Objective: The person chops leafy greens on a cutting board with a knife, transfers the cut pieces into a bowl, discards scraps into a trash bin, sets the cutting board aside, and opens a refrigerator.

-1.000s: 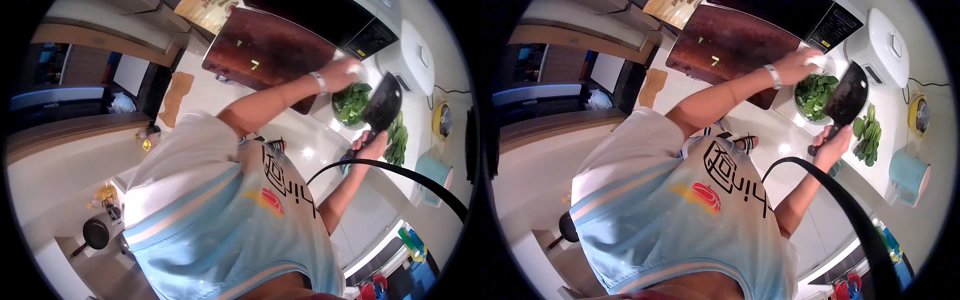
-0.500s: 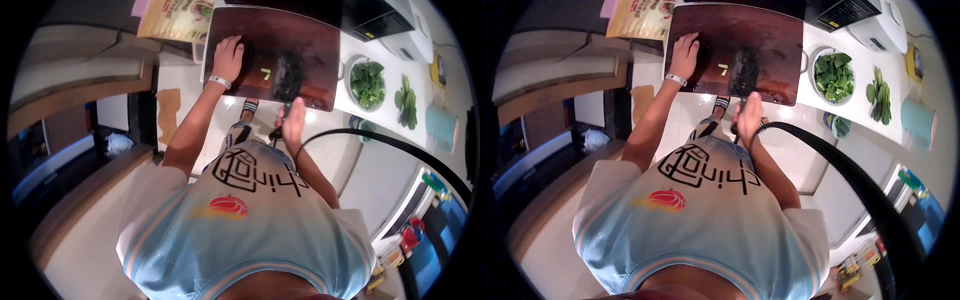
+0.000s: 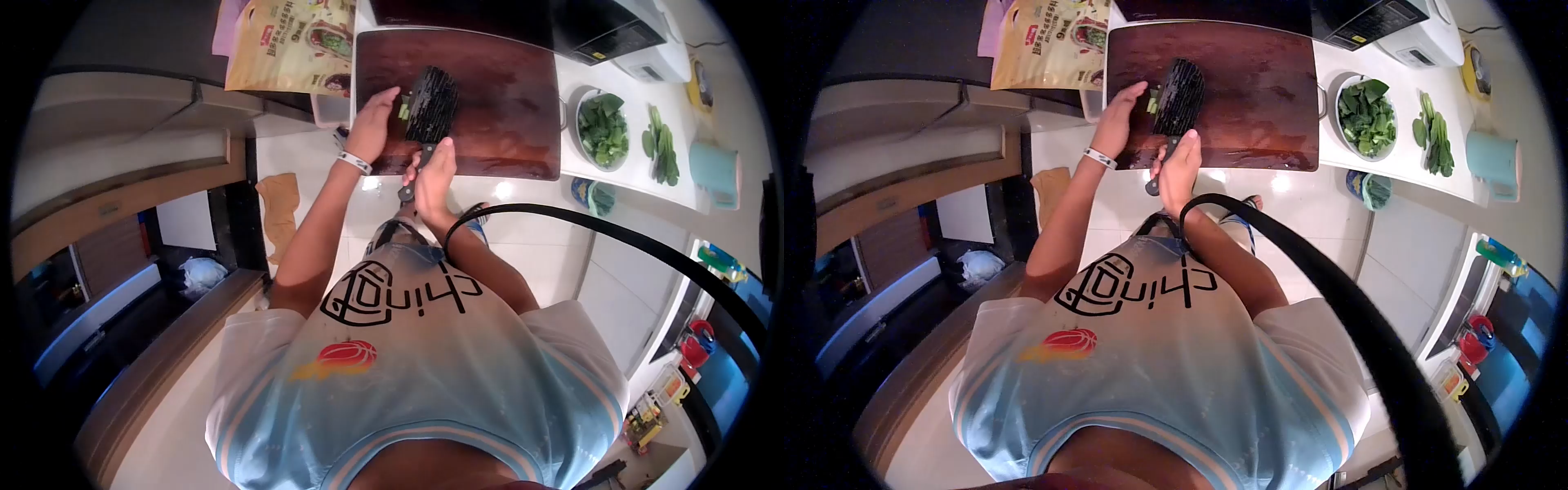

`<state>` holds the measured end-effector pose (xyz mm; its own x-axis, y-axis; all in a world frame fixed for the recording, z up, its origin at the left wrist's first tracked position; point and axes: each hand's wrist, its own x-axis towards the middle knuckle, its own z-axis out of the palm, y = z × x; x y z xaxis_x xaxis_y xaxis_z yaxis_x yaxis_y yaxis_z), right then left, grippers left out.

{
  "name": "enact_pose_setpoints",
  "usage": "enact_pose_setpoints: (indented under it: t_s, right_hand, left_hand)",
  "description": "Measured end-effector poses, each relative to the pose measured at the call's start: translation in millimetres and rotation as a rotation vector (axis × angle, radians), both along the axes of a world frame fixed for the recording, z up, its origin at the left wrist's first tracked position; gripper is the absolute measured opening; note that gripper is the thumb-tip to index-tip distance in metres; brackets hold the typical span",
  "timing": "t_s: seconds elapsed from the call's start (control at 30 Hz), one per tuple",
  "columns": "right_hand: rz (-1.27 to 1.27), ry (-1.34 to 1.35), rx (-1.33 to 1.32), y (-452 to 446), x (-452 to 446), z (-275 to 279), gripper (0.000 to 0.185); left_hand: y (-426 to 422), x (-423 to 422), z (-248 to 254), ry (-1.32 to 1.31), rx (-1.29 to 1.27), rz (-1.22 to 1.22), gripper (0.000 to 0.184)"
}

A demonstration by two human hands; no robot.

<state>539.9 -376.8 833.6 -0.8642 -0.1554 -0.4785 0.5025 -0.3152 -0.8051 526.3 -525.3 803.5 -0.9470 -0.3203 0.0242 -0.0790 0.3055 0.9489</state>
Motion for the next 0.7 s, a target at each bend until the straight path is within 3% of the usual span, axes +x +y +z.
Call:
enact_pose_setpoints:
  t_s: [0.1, 0.17, 0.27, 0.4, 0.7]
  right_hand:
    - [0.039, 0.032, -0.019, -5.3, 0.6, -1.2, 0.039]
    - [0.035, -0.031, -0.024, -9.6, 2.3, 3.1, 0.039]
    - [0.053, -0.033, -0.078, -8.0, 2.9, -1.2, 0.04]
    - [0.04, -0.098, -0.241, 0.8, 0.8, -1.6, 0.041]
    - [0.068, -0.152, -0.305, 87.9, -24.3, 19.1, 0.044]
  left_hand:
    - [14.2, 7.6, 3.7, 0.081, -0.306, -0.097, 0.042]
    - [26.4, 11.0, 19.0, -0.005, -0.086, -0.024, 0.042]
    - [35.1, 14.8, 17.7, -0.027, -0.057, 0.013, 0.045]
    - [43.7, 21.8, 23.6, 0.004, -0.306, 0.003, 0.046]
    - [130.5, -6.7, 64.5, 0.103, -0.614, -0.073, 0.045]
